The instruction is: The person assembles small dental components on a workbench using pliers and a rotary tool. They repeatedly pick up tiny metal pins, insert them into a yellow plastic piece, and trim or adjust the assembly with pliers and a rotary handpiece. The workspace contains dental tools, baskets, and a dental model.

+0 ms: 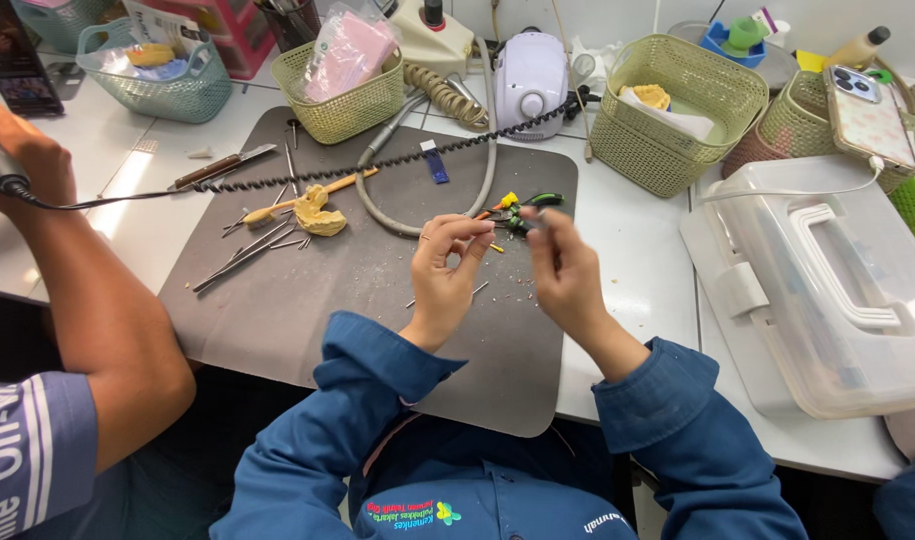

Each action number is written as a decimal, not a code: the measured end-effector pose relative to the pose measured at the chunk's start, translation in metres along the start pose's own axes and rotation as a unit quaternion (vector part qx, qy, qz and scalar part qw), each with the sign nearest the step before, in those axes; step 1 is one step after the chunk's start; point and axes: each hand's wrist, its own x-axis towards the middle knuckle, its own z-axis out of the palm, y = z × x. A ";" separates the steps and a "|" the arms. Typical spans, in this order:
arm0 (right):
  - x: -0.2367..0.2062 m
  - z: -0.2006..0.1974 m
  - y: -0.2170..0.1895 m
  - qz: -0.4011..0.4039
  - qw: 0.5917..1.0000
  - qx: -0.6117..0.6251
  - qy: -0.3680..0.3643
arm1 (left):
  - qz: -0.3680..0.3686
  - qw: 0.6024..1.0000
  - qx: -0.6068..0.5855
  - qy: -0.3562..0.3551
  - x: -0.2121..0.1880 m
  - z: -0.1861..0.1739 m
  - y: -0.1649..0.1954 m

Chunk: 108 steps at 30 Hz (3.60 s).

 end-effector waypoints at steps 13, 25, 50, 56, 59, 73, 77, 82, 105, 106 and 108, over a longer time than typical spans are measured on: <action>-0.014 -0.009 0.004 -0.194 0.952 -0.236 -0.015 | -0.035 0.998 0.021 0.040 -0.013 -0.009 -0.039; -0.026 -0.010 -0.004 -0.191 0.954 -0.228 -0.023 | -0.009 0.993 0.098 -0.069 -0.018 -0.004 -0.031; -0.014 -0.003 -0.005 0.052 0.991 -0.014 -0.122 | 0.140 0.969 0.187 -0.081 -0.007 -0.013 -0.014; -0.010 0.005 0.000 0.042 0.992 0.003 -0.117 | 0.163 0.961 0.209 -0.076 0.001 -0.017 -0.014; -0.011 0.006 0.002 0.036 0.993 0.007 -0.112 | 0.172 0.958 0.216 -0.076 0.002 -0.016 -0.014; -0.012 0.009 -0.004 0.042 0.995 -0.016 -0.090 | 0.189 0.948 0.245 -0.076 0.001 -0.012 -0.013; -0.015 0.003 -0.004 0.049 0.995 -0.038 -0.083 | 0.163 0.945 0.278 -0.060 -0.005 -0.005 -0.013; -0.014 -0.007 0.000 0.088 0.988 -0.071 -0.107 | 0.116 0.921 0.366 -0.063 -0.005 -0.003 -0.005; 0.027 -0.065 -0.006 -0.002 0.960 -0.244 -0.138 | 0.094 0.882 0.460 -0.040 0.042 0.047 0.045; 0.026 -0.067 -0.006 0.007 0.956 -0.258 -0.143 | 0.090 0.882 0.460 -0.044 0.041 0.048 0.045; 0.025 -0.071 -0.007 0.007 0.943 -0.296 -0.154 | 0.090 0.880 0.463 -0.049 0.039 0.052 0.044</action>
